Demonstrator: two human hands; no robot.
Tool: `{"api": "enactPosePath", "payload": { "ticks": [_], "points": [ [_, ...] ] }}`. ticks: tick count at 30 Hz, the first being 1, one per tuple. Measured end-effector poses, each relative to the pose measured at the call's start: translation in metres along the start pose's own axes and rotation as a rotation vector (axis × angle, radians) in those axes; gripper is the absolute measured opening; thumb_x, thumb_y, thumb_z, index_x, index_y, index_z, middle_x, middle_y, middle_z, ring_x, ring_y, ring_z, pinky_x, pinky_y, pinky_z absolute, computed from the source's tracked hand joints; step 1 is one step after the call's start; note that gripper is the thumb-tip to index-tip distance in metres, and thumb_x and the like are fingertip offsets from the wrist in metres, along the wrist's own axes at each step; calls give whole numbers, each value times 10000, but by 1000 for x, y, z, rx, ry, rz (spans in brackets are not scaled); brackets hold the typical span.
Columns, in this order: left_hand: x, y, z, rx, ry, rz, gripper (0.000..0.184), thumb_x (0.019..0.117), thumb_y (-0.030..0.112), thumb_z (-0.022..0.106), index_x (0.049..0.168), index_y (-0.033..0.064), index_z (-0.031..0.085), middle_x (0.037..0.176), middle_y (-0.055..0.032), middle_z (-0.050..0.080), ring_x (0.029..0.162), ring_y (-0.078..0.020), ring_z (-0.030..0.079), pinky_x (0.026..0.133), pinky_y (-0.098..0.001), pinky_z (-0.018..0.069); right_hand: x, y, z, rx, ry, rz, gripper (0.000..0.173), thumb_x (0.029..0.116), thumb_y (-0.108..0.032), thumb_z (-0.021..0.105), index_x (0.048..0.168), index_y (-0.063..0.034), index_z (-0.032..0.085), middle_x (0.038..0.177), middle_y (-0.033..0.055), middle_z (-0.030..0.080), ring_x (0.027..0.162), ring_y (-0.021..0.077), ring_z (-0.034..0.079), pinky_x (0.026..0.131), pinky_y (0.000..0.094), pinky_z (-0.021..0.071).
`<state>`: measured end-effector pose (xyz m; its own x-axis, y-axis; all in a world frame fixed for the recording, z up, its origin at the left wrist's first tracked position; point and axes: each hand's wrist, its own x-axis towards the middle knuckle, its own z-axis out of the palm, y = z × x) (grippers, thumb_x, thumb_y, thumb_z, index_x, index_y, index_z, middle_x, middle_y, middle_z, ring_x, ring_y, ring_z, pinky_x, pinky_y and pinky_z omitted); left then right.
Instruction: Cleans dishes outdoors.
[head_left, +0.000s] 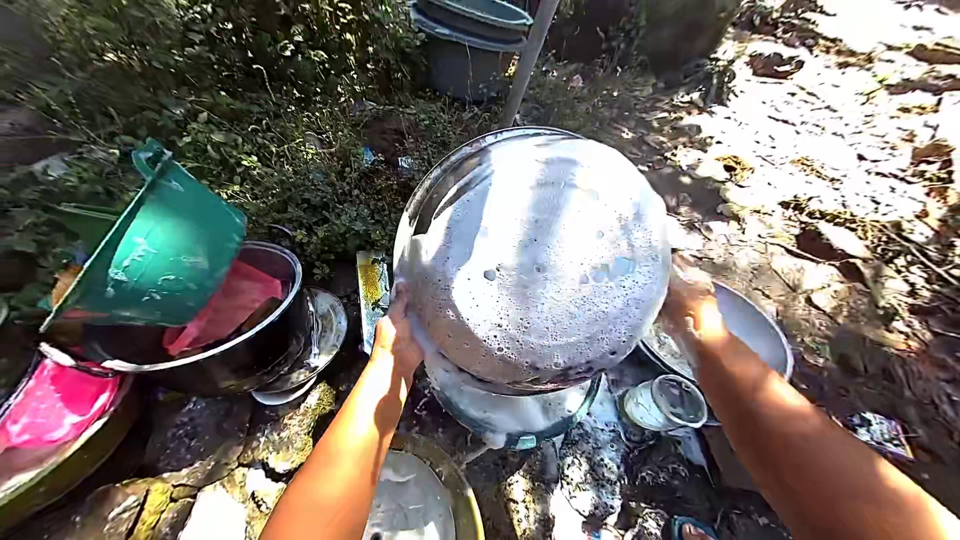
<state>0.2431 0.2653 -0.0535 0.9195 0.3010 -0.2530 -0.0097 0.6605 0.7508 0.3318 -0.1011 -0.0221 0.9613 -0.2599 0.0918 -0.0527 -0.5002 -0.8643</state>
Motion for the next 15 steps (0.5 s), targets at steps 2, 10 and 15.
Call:
{"api": "enactPosePath", "payload": {
  "ticks": [2, 10, 15],
  "points": [
    [-11, 6, 6, 205, -3, 105, 440, 1121, 375, 324, 1303, 56, 565, 1076, -84, 698, 984, -163, 689, 859, -385, 593, 17, -7, 10, -12, 2, 93, 564, 1096, -424, 421, 1441, 17, 496, 1380, 282, 569, 1270, 380, 571, 1068, 565, 450],
    [-41, 10, 29, 650, -101, 337, 206, 1060, 134, 488, 1148, -4, 614, 929, 10, 662, 855, -9, 640, 823, -222, 557, 3, -143, 58, -39, -276, -552, 532, 1087, -281, 272, 1554, -64, 408, 1474, 163, 565, 1344, 254, 559, 1128, 465, 440],
    [-43, 8, 35, 801, -197, 338, 281, 1072, 150, 466, 1217, -16, 641, 1069, -64, 698, 982, -64, 666, 903, -289, 567, -81, -178, 109, -512, -420, -1148, 473, 935, -145, 614, 1404, -198, 641, 1535, 107, 528, 1479, 382, 398, 1202, 645, 262]
  ]
}}
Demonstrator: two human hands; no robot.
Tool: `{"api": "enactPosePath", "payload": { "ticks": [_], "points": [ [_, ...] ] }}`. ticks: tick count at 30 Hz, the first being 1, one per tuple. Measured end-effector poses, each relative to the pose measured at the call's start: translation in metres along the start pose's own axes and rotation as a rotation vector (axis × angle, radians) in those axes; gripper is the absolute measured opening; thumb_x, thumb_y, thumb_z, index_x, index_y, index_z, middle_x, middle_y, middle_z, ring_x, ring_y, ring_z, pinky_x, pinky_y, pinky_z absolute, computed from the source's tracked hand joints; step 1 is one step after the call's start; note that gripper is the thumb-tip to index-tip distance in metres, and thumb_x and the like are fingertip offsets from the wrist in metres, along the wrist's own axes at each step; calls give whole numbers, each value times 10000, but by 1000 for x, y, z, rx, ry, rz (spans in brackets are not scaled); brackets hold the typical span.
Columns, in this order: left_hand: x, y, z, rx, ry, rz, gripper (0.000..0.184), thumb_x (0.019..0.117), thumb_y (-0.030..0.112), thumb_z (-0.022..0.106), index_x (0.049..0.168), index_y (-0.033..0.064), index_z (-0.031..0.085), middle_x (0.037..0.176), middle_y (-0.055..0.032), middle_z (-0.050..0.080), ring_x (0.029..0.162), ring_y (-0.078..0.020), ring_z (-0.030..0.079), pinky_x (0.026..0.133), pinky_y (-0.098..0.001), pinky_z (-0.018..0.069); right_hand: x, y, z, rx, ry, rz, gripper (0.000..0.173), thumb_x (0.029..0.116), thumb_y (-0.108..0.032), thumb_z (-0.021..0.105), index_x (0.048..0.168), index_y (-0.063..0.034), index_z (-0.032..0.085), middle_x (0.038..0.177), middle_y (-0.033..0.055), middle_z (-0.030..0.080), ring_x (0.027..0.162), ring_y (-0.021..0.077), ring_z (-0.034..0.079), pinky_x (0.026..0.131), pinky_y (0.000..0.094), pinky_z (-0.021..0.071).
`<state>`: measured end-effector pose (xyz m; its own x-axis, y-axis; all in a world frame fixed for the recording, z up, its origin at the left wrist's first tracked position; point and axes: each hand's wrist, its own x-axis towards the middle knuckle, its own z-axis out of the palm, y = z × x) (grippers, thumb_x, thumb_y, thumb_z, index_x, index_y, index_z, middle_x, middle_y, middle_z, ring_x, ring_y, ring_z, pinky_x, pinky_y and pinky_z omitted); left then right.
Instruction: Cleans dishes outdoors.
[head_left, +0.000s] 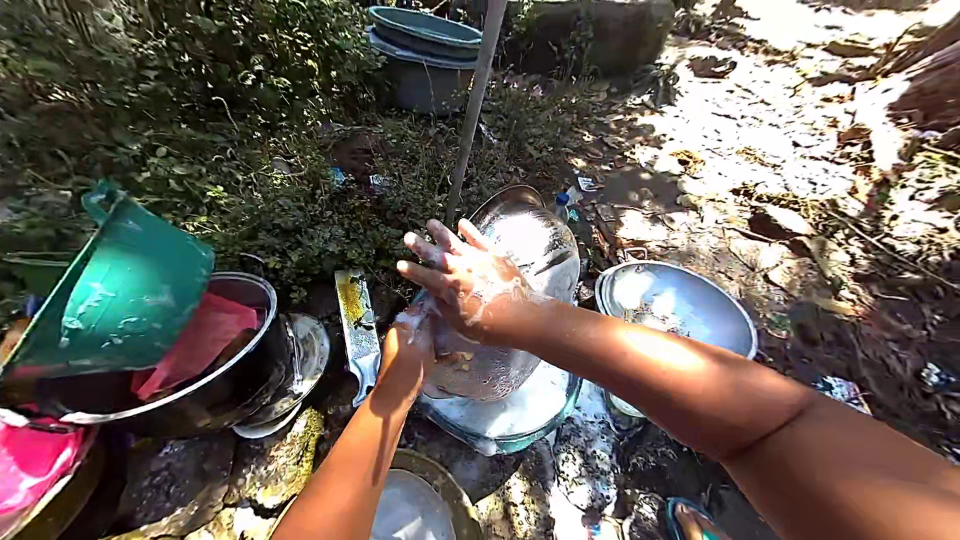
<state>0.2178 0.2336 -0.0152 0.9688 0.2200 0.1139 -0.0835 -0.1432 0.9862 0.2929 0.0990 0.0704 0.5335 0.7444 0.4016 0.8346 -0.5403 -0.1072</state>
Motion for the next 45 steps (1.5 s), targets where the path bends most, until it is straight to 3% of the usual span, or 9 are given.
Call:
{"api": "enactPosePath", "payload": {
  "ticks": [6, 10, 13, 20, 26, 29, 36, 41, 45],
  "points": [
    [-6, 5, -26, -198, 198, -6, 231, 1075, 127, 445, 1160, -8, 613, 944, -9, 668, 876, -37, 656, 822, -253, 573, -20, 162, -18, 799, 172, 609, 441, 1081, -205, 373, 1481, -112, 534, 1539, 93, 503, 1403, 185, 481, 1151, 404, 410],
    [-2, 7, -14, -397, 354, -198, 306, 1123, 219, 369, 1124, 3, 585, 861, -50, 639, 747, -117, 650, 683, -311, 583, -68, 133, 29, 518, 525, 918, 497, 1107, -309, 314, 1504, -63, 484, 1521, 193, 496, 1419, 321, 459, 1165, 551, 368],
    [2, 1, 0, -404, 344, -234, 323, 1113, 260, 408, 1210, -4, 565, 1000, -71, 657, 880, -110, 657, 783, -304, 580, -34, 51, 46, 413, 533, 775, 508, 1084, -242, 327, 1527, -28, 455, 1645, 214, 314, 1542, 338, 274, 1255, 508, 241],
    [12, 14, -3, -648, 411, -301, 394, 1127, 346, 319, 1168, 69, 596, 898, -62, 667, 816, -140, 675, 711, -340, 588, -63, -56, 125, 121, 622, 19, 310, 976, -108, 583, 1211, -201, 764, 1384, 61, 669, 1414, 278, 514, 1218, 560, 309],
    [15, -11, -12, -912, 328, -334, 570, 1099, 518, 147, 1389, 176, 498, 1228, -65, 659, 1133, -208, 648, 920, -490, 564, -124, 52, 97, 342, 752, 526, 734, 1094, -527, 266, 1615, -11, 257, 1672, 284, 180, 1579, 359, 155, 1287, 522, 142],
    [13, -28, -26, -910, 246, -316, 607, 1089, 546, 128, 1360, 170, 519, 1182, -78, 687, 1085, -227, 678, 888, -501, 584, -101, 119, 29, 715, 557, 740, 709, 1100, -474, 242, 1662, -122, -9, 1737, 100, 18, 1591, 161, 96, 1294, 398, 138],
    [7, -48, -36, -564, 378, -198, 525, 1129, 383, 147, 1373, 85, 503, 1145, -60, 661, 1013, -130, 655, 855, -364, 580, -44, 128, -71, 652, 541, 597, 462, 1094, -395, 405, 1309, -58, 636, 1253, 43, 661, 1156, 56, 605, 1030, 302, 498],
    [3, -44, -36, -811, 264, -254, 813, 1031, 647, -5, 1417, 93, 448, 1212, -125, 640, 1083, -220, 647, 898, -467, 571, -36, 94, -92, 841, 776, 345, 329, 1101, -360, 398, 905, -220, 622, 772, -147, 638, 742, -36, 630, 719, 202, 567],
    [-3, -45, -46, -923, -11, -500, 499, 1086, 319, 187, 1101, 73, 621, 915, -113, 726, 835, -215, 718, 736, -417, 617, -70, 112, -86, 924, 568, 196, 278, 1050, -422, 476, 947, -262, 679, 850, -151, 681, 782, -11, 640, 728, 202, 557]
  ]
}}
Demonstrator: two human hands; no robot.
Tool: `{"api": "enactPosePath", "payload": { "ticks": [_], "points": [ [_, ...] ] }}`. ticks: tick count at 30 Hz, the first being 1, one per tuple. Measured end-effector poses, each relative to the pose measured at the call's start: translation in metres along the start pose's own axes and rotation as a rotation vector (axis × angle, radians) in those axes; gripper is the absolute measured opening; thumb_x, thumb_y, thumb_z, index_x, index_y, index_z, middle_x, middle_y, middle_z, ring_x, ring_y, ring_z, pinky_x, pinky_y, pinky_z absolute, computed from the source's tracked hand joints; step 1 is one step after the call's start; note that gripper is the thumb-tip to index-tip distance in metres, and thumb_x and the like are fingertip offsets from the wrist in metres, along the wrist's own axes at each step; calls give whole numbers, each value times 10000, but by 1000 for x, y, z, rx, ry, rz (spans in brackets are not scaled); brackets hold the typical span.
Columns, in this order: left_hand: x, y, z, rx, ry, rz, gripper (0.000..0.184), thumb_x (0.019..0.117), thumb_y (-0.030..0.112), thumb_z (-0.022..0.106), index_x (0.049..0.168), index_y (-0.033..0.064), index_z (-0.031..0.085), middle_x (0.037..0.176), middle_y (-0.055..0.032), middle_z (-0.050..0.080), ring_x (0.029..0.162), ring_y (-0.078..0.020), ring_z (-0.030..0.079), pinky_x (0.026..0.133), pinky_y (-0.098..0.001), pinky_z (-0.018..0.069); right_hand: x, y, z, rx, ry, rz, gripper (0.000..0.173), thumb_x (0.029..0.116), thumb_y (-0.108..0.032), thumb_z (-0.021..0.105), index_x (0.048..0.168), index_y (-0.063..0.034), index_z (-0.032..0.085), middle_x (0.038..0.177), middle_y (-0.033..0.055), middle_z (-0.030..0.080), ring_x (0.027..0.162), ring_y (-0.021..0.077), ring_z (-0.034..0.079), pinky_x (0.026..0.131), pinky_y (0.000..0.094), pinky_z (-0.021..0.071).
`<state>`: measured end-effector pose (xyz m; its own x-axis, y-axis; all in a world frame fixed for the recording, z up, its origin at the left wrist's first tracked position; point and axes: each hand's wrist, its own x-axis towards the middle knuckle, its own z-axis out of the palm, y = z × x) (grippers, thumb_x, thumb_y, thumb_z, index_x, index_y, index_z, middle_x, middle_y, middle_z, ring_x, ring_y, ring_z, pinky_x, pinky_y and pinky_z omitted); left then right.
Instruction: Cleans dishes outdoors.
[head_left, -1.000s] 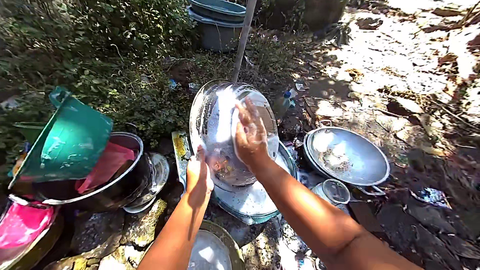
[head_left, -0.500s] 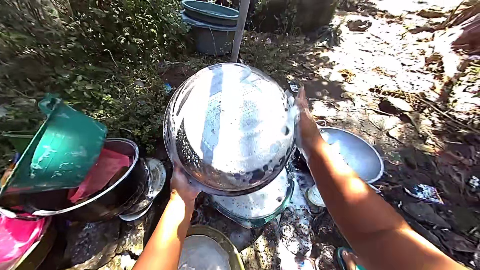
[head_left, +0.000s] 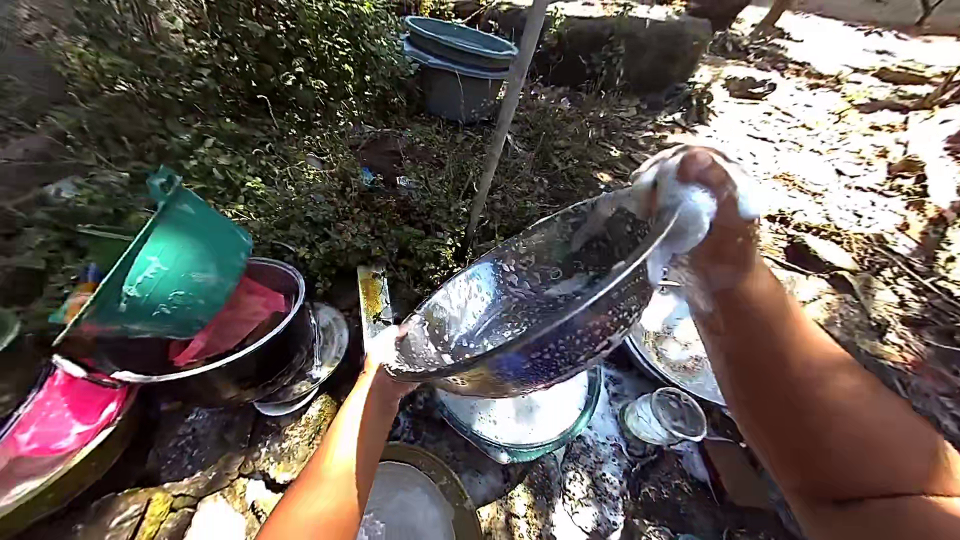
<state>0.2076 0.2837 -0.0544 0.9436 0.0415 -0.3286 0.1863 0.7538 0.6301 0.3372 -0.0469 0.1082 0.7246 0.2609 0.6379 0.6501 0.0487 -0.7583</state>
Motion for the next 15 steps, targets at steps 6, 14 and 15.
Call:
{"api": "enactPosePath", "payload": {
  "ticks": [6, 14, 15],
  "points": [
    [-21, 1, -2, 244, 412, -41, 155, 987, 63, 530, 1131, 35, 579, 838, -89, 664, 715, -165, 673, 619, -331, 584, -7, 11, -34, -451, -398, 522, 509, 987, -584, 485, 1005, -114, 677, 819, -8, 643, 707, 88, 619, 651, 311, 556],
    [-18, 23, 18, 630, 486, 277, 555, 897, -82, 555, 1435, 34, 482, 1220, -166, 623, 1040, -217, 632, 871, -411, 545, -127, 92, 122, -815, -1089, 501, 559, 1030, -227, 526, 1546, -42, 417, 1584, 271, 382, 1494, 448, 325, 1197, 636, 286],
    [-20, 24, 21, 640, 489, 312, 578, 880, -99, 571, 1436, 32, 488, 1216, -158, 627, 1032, -204, 631, 867, -393, 543, -147, 91, 149, -657, -1045, 421, 501, 1032, -174, 514, 1509, -26, 475, 1572, 227, 428, 1501, 370, 352, 1231, 524, 297]
  ]
}}
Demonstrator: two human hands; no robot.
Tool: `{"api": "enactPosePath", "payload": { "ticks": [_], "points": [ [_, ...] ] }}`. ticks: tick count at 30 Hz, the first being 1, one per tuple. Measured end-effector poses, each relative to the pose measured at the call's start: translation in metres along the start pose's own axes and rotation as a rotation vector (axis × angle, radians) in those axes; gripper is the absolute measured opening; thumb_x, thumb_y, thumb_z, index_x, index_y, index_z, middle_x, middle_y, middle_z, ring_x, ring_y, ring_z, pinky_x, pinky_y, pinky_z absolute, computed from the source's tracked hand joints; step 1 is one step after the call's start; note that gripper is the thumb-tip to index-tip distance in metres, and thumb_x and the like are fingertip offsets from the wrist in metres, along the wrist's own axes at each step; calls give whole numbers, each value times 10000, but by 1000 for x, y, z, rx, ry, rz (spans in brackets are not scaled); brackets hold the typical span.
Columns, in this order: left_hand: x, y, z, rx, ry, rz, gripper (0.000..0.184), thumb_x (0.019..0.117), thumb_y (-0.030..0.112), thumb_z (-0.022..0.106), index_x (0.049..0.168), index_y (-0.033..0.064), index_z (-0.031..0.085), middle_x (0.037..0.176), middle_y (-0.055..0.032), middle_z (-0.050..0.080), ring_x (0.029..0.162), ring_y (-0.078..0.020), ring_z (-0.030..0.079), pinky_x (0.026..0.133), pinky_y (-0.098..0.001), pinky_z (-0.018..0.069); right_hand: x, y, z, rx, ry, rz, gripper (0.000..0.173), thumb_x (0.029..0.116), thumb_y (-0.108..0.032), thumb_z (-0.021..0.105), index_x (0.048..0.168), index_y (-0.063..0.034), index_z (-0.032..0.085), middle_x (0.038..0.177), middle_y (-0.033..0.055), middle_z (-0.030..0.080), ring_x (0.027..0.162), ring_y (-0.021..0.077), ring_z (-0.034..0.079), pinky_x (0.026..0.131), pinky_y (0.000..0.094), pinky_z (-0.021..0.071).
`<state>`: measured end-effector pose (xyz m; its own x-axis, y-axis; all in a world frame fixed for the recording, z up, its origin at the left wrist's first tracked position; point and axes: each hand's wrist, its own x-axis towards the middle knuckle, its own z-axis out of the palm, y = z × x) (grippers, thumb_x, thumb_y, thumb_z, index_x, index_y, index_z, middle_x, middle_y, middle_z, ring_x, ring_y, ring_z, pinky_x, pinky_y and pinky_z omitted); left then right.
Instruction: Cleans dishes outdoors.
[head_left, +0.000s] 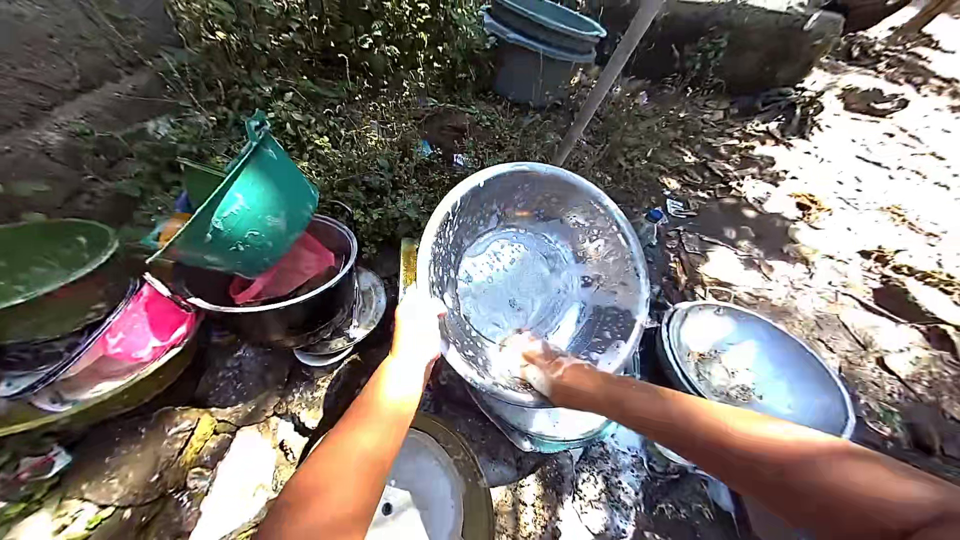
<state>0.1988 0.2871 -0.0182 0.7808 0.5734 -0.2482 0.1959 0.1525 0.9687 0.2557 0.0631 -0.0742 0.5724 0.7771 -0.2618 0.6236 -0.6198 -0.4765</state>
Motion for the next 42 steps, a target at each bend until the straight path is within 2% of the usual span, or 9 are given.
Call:
{"api": "enactPosePath", "payload": {
  "ticks": [3, 7, 12, 14, 18, 23, 31, 35, 42],
  "points": [
    [-10, 2, 9, -99, -18, 86, 522, 861, -133, 574, 1361, 12, 537, 1075, -109, 648, 892, -139, 648, 761, -314, 562, 49, -54, 8, 53, 259, -260, 455, 1046, -171, 484, 1458, 20, 517, 1529, 244, 476, 1475, 360, 398, 1229, 470, 314],
    [-20, 10, -4, -125, -23, 194, 517, 824, -129, 596, 1316, 25, 569, 1067, -91, 675, 884, -131, 672, 740, -318, 582, 134, 1, -69, -351, 838, -149, 547, 1074, -328, 386, 1538, -45, 454, 1617, 261, 351, 1526, 426, 292, 1228, 641, 206],
    [1, 27, -29, -182, 98, 421, 394, 905, -73, 552, 1283, 36, 572, 1113, -55, 675, 981, -117, 679, 837, -345, 600, 111, 28, -86, -408, 629, 219, 646, 1034, -194, 454, 1616, -8, 244, 1691, 271, 121, 1569, 454, 109, 1228, 695, 97],
    [14, 30, -21, -103, 166, 488, 356, 932, -35, 553, 1284, 6, 578, 1122, -81, 673, 992, -121, 673, 862, -347, 589, 110, -10, -43, -170, 476, 188, 661, 1025, -312, 550, 1595, -54, 337, 1671, 274, 194, 1532, 496, 192, 1173, 753, 179],
    [47, 29, 14, 142, 344, 477, 374, 898, -2, 588, 1267, -56, 621, 1018, -143, 673, 901, -143, 647, 828, -334, 545, 117, -105, -16, 556, 440, 17, 429, 1053, -131, 536, 1443, 41, 498, 1394, 242, 584, 1297, 309, 570, 1093, 455, 460],
    [104, 38, 22, 37, 562, 531, 442, 925, -16, 574, 1366, -45, 573, 1326, -142, 641, 1241, -119, 594, 1069, -273, 458, 151, -74, -32, 540, 701, -163, 234, 1028, -101, 519, 1100, 27, 700, 1085, 176, 695, 1076, 252, 659, 971, 441, 528],
    [228, 27, 60, -275, 539, 261, 634, 1010, 62, 504, 1599, 72, 270, 1538, -166, 451, 1389, -228, 485, 1127, -396, 447, 20, 38, -53, 536, 411, 108, 374, 1038, -288, 460, 1043, 0, 699, 987, 81, 698, 916, 108, 663, 859, 326, 562],
    [254, -12, 75, -33, 538, 231, 593, 1077, 203, 444, 1624, 96, 243, 1580, -150, 431, 1446, -213, 438, 1192, -375, 364, -62, 78, -72, 411, 314, 251, 402, 1009, -378, 494, 1052, -59, 735, 1066, 80, 695, 979, 153, 663, 898, 399, 548],
    [234, -63, 60, 297, 340, -236, 463, 1063, 198, 449, 1426, -91, 455, 1427, -299, 498, 1299, -426, 516, 1020, -610, 474, -150, 123, -102, 510, 439, 521, 389, 986, -435, 527, 1065, -99, 706, 934, -40, 712, 831, 16, 650, 763, 249, 553]
  ]
}}
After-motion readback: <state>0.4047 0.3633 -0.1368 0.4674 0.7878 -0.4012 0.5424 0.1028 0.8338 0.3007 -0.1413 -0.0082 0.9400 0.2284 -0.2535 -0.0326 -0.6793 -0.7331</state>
